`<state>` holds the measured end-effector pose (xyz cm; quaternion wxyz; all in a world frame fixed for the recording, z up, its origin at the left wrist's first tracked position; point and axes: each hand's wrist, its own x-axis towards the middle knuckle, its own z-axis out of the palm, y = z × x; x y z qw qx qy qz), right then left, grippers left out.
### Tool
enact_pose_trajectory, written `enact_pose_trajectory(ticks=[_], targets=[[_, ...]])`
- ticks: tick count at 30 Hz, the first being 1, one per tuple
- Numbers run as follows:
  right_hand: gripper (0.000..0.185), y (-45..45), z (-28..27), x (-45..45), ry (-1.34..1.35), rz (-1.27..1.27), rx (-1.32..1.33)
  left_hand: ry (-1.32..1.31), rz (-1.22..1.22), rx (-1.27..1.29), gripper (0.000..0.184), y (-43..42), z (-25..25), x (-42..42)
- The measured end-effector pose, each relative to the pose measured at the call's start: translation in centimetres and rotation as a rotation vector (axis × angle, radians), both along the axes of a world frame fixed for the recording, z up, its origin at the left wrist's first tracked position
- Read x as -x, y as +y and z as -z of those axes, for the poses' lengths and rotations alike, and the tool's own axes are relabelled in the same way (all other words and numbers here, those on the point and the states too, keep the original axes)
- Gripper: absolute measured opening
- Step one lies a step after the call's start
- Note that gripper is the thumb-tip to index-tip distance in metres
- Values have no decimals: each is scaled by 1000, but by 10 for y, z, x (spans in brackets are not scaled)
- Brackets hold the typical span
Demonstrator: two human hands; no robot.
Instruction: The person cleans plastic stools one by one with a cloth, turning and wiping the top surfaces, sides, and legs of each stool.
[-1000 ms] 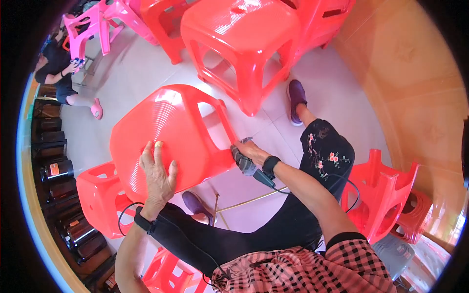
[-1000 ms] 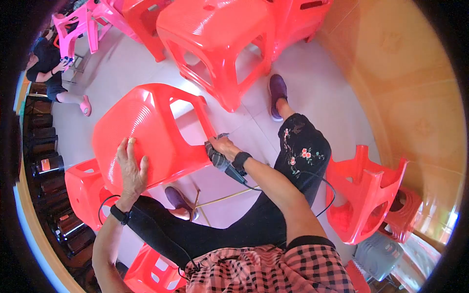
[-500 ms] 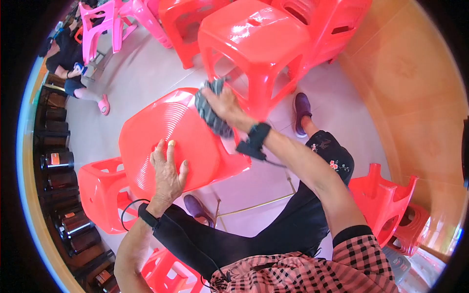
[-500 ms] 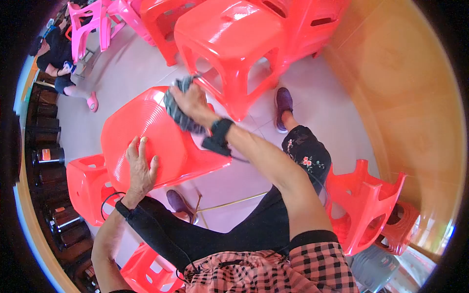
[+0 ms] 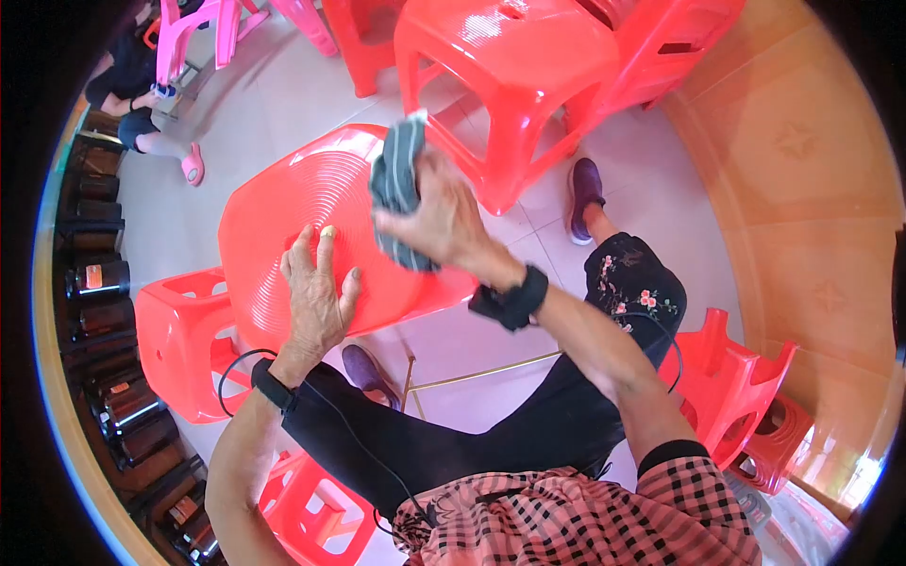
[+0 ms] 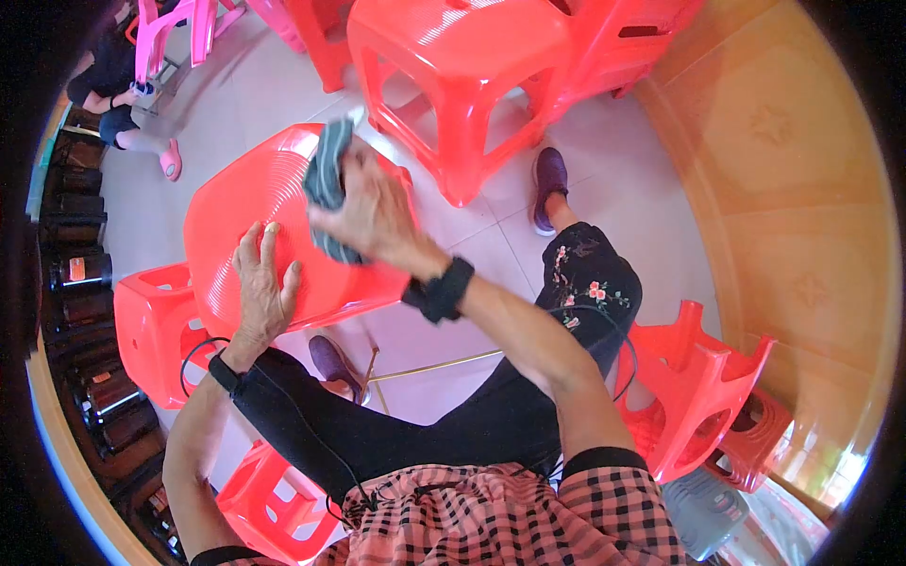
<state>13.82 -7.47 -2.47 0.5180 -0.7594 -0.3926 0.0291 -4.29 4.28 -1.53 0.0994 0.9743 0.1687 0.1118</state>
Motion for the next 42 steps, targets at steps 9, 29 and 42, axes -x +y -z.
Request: enact_pose_trajectory(ticks=[9,29,42], targets=[[45,-87,70,63,629,-70,-83,1,-7,-20,53,-2,-3,-2],[40,-78,116,69,993,-470,119,200,27,-81,66,15,-17,50],[44,-93,82,85,907,-715,327,323,274,-179,67,39,-32,65]])
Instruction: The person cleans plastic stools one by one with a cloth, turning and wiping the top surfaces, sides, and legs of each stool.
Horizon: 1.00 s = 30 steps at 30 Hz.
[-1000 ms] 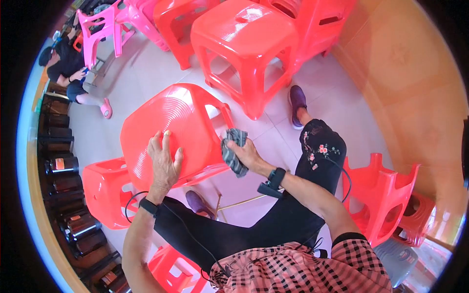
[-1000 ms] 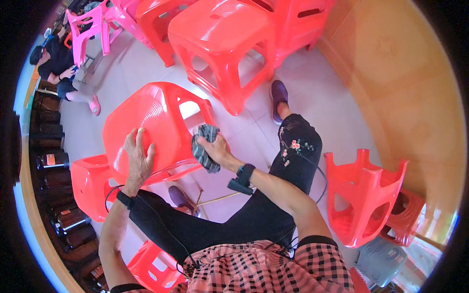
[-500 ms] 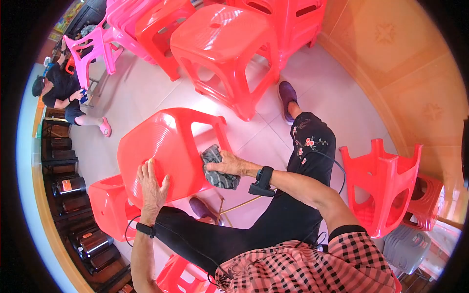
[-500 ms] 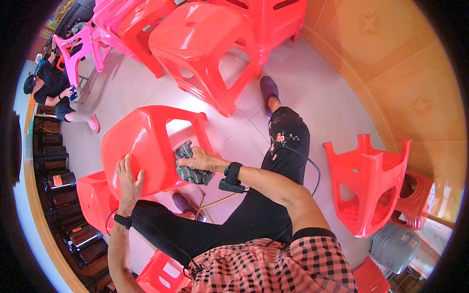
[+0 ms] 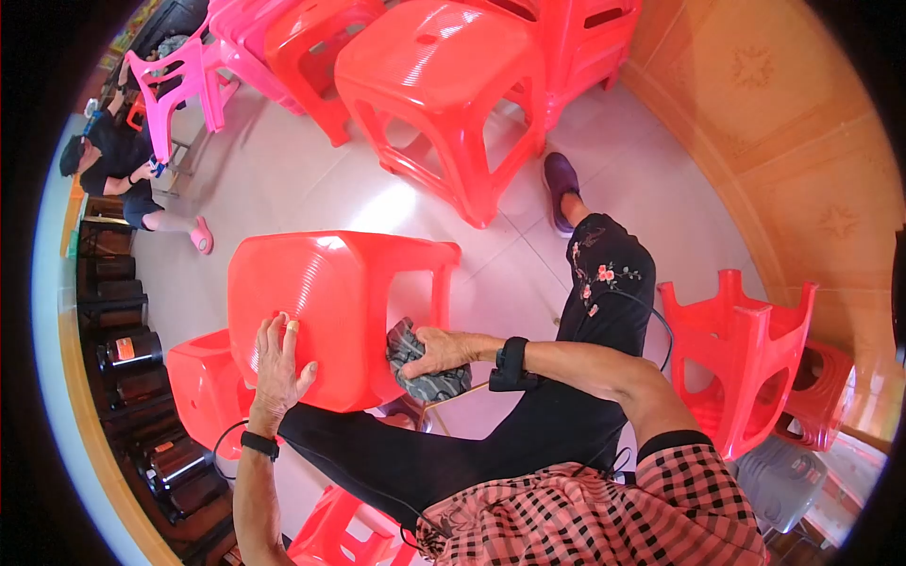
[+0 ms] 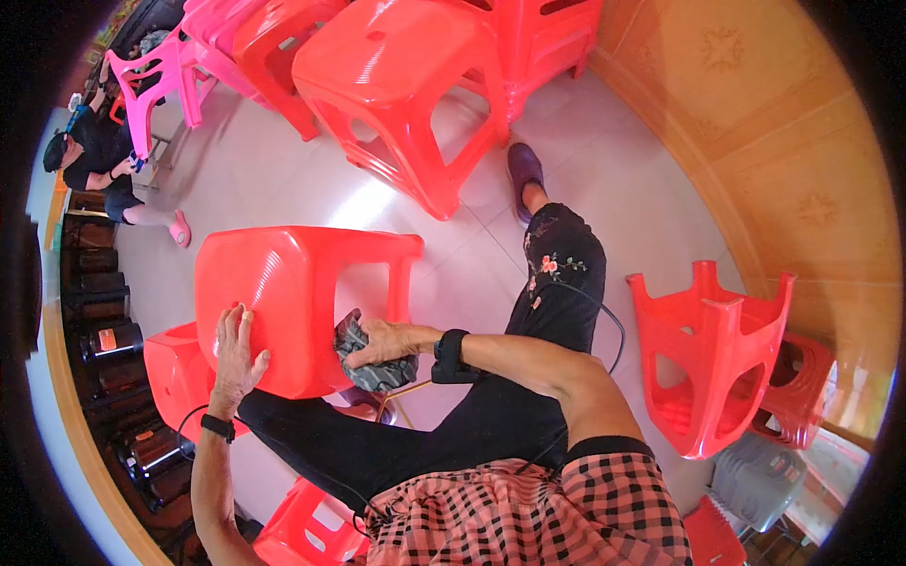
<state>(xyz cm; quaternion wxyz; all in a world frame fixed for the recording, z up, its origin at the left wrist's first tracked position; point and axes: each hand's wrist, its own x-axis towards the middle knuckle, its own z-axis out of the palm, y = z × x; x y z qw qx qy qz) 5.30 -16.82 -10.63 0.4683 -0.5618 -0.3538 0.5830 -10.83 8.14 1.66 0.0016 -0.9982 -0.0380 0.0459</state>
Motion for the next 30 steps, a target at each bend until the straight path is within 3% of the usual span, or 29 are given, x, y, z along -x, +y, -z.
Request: enact_pose_trajectory(ticks=[4,7,9,12,15,16,18,21,24,26,30], targets=[[39,0,3,10,107,-153,-95,2,34,15,67,-3,-8,-1],[36,3,5,11,45,-143,-54,-38,2,38,64,-14,-6,-6],[34,3,2,8,14,-132,-33,-125,-163,163,59,-20,-3,-11],[34,2,-4,-2,-10,-73,-21,-233,-276,114,55,-26,8,-20],[40,2,1,-11,-45,329,-80,-163,-329,59,54,-26,7,-24],[40,2,2,-16,-44,324,-77,-161,-335,61,54,-28,4,-27],[31,4,3,-26,-59,746,-109,-234,-267,0,54,-35,0,-32],[23,-3,-39,-45,-2,887,-106,-226,-265,232,56,-42,5,-36],[20,2,-52,-42,203,846,-183,-248,-332,173,58,-52,27,-33],[23,17,-22,-24,-131,823,-281,-227,-342,195,59,-54,27,-32],[27,19,-35,-16,-90,802,-230,-221,-336,200,59,-55,25,-33]])
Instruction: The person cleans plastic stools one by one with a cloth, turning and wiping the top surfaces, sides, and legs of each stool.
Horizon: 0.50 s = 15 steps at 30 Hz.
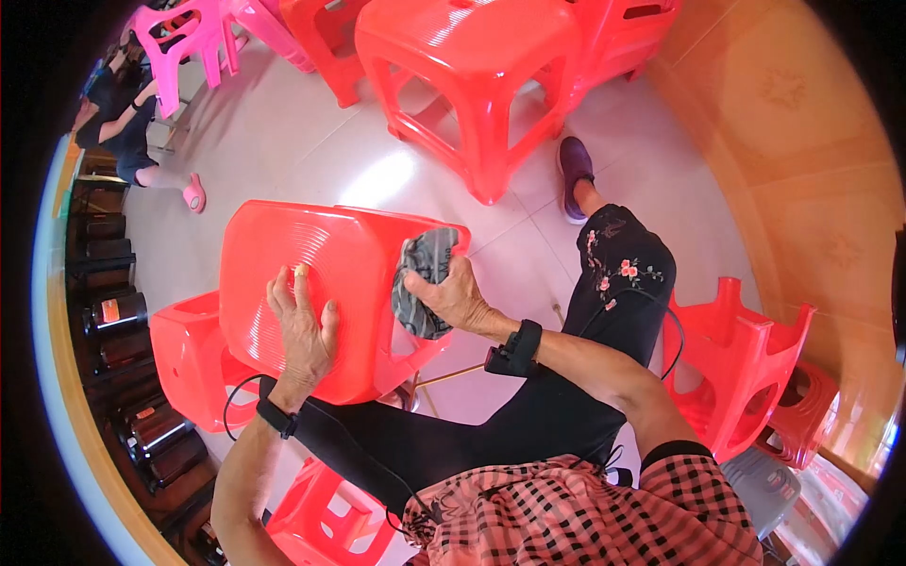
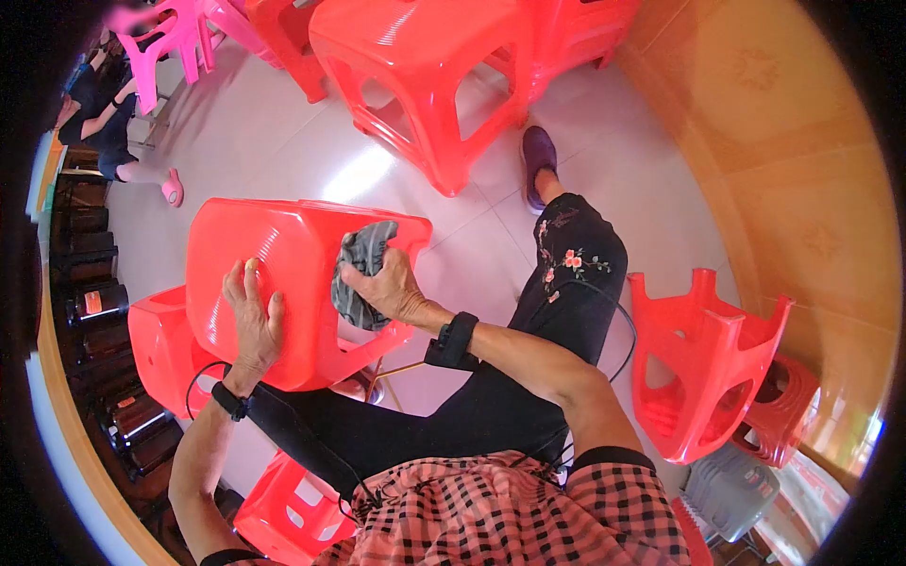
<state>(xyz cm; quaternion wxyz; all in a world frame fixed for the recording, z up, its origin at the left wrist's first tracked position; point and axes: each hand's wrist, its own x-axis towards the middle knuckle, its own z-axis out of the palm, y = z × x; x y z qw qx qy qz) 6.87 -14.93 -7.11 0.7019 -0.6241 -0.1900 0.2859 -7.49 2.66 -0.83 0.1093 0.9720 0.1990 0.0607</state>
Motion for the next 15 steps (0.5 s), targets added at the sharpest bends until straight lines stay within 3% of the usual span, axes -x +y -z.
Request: enact_pose_trajectory(ticks=[4,6,8,10,12,13,15], targets=[[28,-9,4,-5,-54,-154,133,-1,11,-37,55,3,0,1],[25,-8,12,-2,-107,-84,151,12,12,-36,55,4,-2,-1],[24,-8,9,-8,148,110,8,13,3,-26,55,4,-2,-2],[21,-3,31,-14,190,48,36,11,-11,-17,56,1,-1,-1],[31,8,31,-10,-41,135,69,18,-9,-33,56,0,-2,0],[32,1,8,-9,65,61,106,22,-13,-35,56,0,-3,1],[33,-2,12,14,-9,9,17,4,8,2,58,0,-2,-1]])
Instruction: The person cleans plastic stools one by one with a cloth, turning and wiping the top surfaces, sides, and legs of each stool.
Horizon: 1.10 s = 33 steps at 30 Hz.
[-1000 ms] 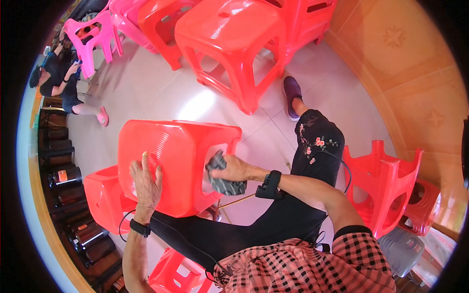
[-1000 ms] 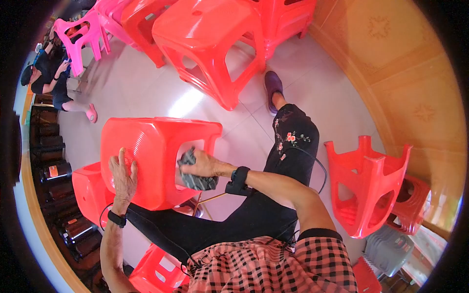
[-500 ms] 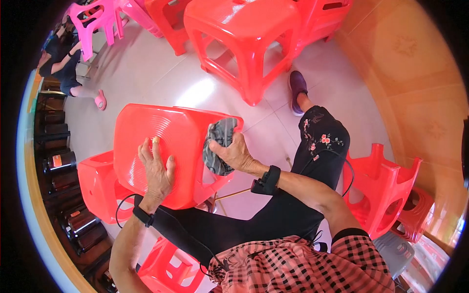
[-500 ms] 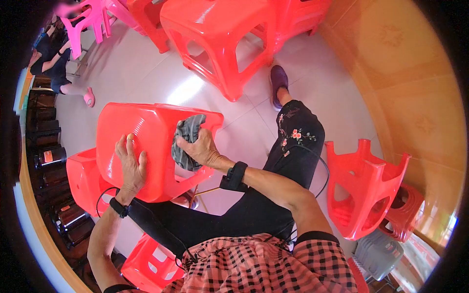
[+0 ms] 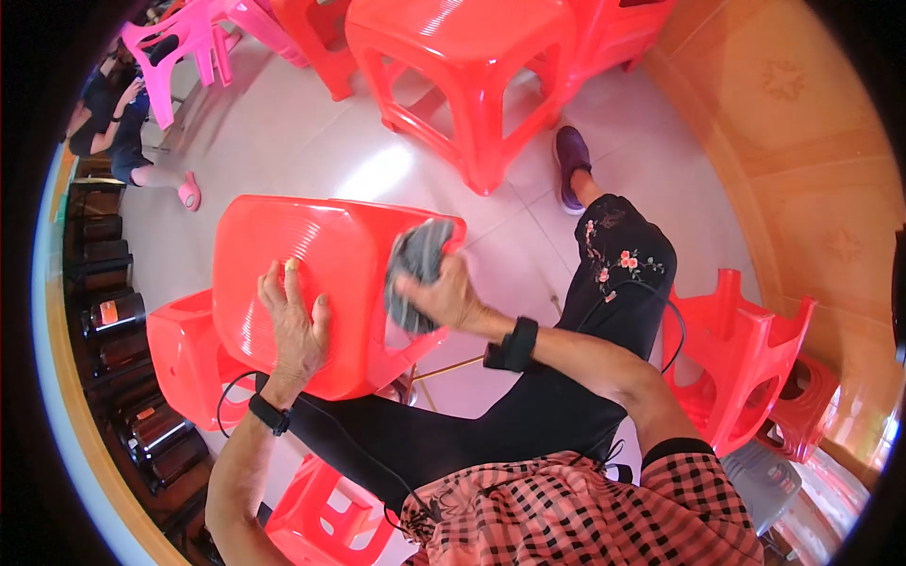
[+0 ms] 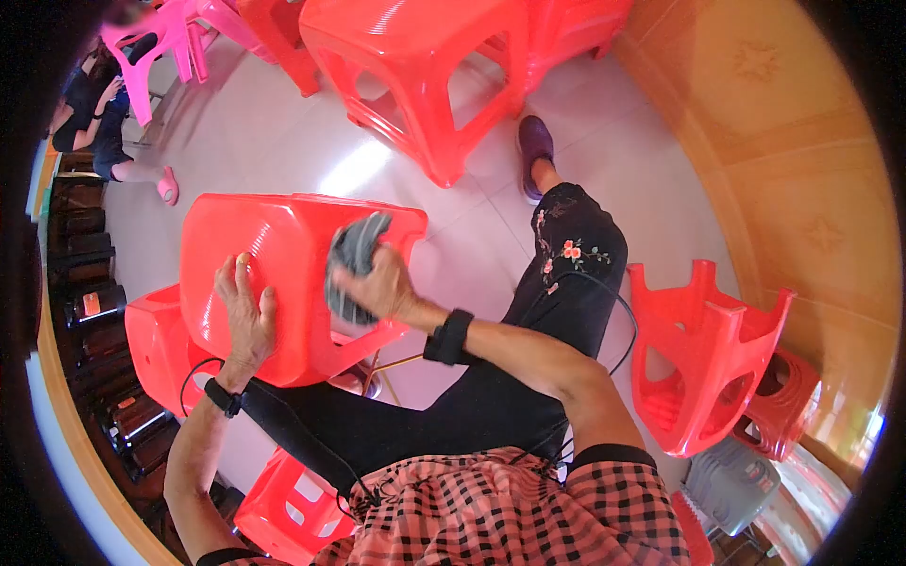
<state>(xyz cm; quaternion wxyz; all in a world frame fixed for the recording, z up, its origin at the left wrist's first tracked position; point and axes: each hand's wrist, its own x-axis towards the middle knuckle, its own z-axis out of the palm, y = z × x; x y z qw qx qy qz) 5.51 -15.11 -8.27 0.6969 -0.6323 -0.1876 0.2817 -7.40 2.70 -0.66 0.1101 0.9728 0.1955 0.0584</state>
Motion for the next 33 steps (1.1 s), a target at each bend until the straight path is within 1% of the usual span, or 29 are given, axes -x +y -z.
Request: enact_pose_trajectory(ticks=[1,2,4,5,8,9,11,12,15,16,17,19,20,21,23,24,26,27,29,31,32,33], targets=[[33,-3,1,8,-79,-51,-86,-2,4,7,58,1,1,-2],[33,-9,1,16,-78,-48,-78,7,4,-8,58,2,1,-1],[33,-16,0,27,43,-265,-72,21,7,-25,58,3,1,-2],[33,-17,2,26,46,-261,-72,19,5,-19,58,4,1,-2],[28,-12,4,5,169,9,-15,6,7,-14,57,5,3,-1],[28,-7,4,-7,170,2,-10,-5,12,-21,57,4,3,0],[26,4,3,-22,306,23,-194,-2,1,-12,57,1,1,1],[24,6,0,-16,27,83,-48,0,-1,-8,57,0,-1,0],[23,2,5,11,-27,84,12,-15,5,-15,57,2,4,1],[23,-4,2,16,16,-12,-58,-18,10,-13,57,3,4,-1],[23,-10,3,23,16,-9,-58,-12,2,-9,57,3,4,-1],[32,-15,-5,29,96,-285,-32,-2,-5,-15,57,4,3,0],[33,-20,-8,27,36,-310,10,-2,11,-31,58,5,5,0],[33,-18,-20,23,32,-313,2,-4,23,-46,58,7,4,0],[34,-12,-35,14,104,-76,-190,-4,6,-27,58,5,0,-1],[36,-4,-33,5,-15,-30,-267,1,-1,0,58,2,-1,-1],[35,14,-50,-22,-262,35,-196,-5,2,1,58,2,-2,0],[35,22,-53,-32,-259,40,-198,-10,15,6,58,2,-1,-1],[35,42,-53,-49,-835,114,41,-4,12,-10,58,4,2,0],[41,66,-54,-70,-715,-66,130,5,-6,-22,58,6,5,1],[47,74,-50,-80,-490,-59,195,-2,-9,-8,58,4,4,2],[48,79,-33,-97,-161,-210,271,-19,-9,-2,59,4,3,1]])
